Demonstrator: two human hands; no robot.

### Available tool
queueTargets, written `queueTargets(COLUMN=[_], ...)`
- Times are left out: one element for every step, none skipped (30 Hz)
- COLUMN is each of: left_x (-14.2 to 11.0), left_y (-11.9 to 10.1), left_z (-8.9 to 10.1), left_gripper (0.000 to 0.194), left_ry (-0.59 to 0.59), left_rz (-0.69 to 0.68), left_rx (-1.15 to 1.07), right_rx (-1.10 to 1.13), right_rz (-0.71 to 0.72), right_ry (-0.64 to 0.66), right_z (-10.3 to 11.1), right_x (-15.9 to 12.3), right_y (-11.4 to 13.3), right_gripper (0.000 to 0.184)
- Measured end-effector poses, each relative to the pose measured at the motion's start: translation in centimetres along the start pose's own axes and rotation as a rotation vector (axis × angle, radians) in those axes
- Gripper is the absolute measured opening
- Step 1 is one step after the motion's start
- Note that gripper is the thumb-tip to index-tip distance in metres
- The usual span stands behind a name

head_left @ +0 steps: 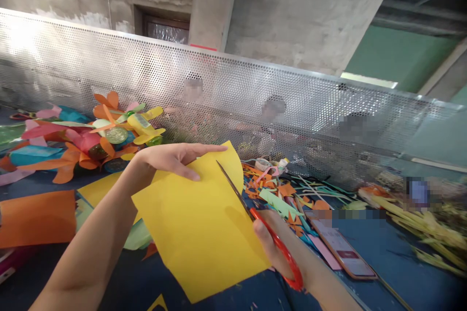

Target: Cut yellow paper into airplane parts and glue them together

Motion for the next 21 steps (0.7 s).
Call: queueTargets(left_x=[0.1,0.2,0.2,0.3,0.3,0.4,0.4,0.4,0.4,0.3,0.3,0.3,0.3,0.4,0.4,0.4,0.5,0.5,0.5,0.5,0.6], left_y=[0.0,0.0,0.1,0.1,0.1,0.1,0.1,0.1,0.2,0.2,0.1,0.1,0.0,-0.1,-0.1,-0.2,-0.2,-0.2,-0.1,-0.1,-0.1], left_z=[0.0,0.0,0.1,0.1,0.1,0.1,0.1,0.1,0.1,0.2,0.2,0.3,0.3,0.4,0.4,0.5,0.5,0.5,0.6,0.6,0.7], left_gripper=[0.074,0.073,0.072,0.071,0.070,0.070,0.071,0.071,0.072,0.072,0.073,0.074,0.074,0.075,0.074,0.074,0.073,0.072,0.072,0.071,0.071], left_ry=[0.004,0.008,0.013,0.017,0.023,0.022,0.021,0.018,0.014,0.007,-0.001,-0.010,-0.019,-0.027,-0.033,-0.035,-0.034,-0.035,-0.035,-0.038,-0.041], left_rz=[-0.002,-0.001,0.002,0.004,0.006,0.007,0.008,0.013,0.017,0.020,0.019,0.015,0.006,-0.005,-0.017,-0.025,-0.032,-0.037,-0.040,-0.040,-0.039], left_rx=[0.009,0.016,0.019,0.019,0.019,0.020,0.019,0.020,0.022,0.026,0.032,0.040,0.047,0.052,0.054,0.053,0.050,0.045,0.041,0.040,0.042], right_rx=[-0.006,-0.011,-0.014,-0.014,-0.011,-0.007,-0.004,-0.002,-0.004,-0.007,-0.012,-0.016,-0.019,-0.020,-0.021,-0.023,-0.026,-0.024,-0.013,0.003,0.017], right_rz=[0.005,0.010,0.016,0.023,0.032,0.040,0.044,0.045,0.042,0.035,0.028,0.025,0.026,0.029,0.033,0.036,0.039,0.044,0.055,0.071,0.089], right_ry=[-0.004,-0.008,-0.011,-0.015,-0.018,-0.020,-0.021,-0.021,-0.020,-0.018,-0.016,-0.014,-0.013,-0.015,-0.017,-0.018,-0.013,0.001,0.023,0.043,0.053], right_z=[0.1,0.1,0.2,0.2,0.3,0.3,0.3,0.4,0.4,0.3,0.3,0.3,0.3,0.3,0.4,0.4,0.3,0.2,0.0,-0.1,-0.1], right_x=[0.0,0.1,0.1,0.1,0.1,0.1,0.1,0.1,0.1,0.1,0.1,0.1,0.1,0.1,0.1,0.2,0.3,0.3,0.4,0.4,0.4], right_y=[0.1,0.2,0.3,0.4,0.6,0.7,0.8,0.9,0.9,0.8,0.8,0.8,0.9,1.0,1.2,1.3,1.5,1.7,1.9,2.1,2.3], right_gripper=[0.060,0.060,0.059,0.059,0.060,0.060,0.060,0.061,0.061,0.061,0.061,0.061,0.062,0.062,0.063,0.064,0.064,0.065,0.065,0.065,0.065])
Point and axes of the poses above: each hand's wrist, its own x-axis towards the middle knuckle, its own z-axis out of the back of the hand, y = z × x, the point moved 9 cm from there along x, towards the middle knuckle, and after that the axes turned 2 degrees about -z, right-handed, at the moved point
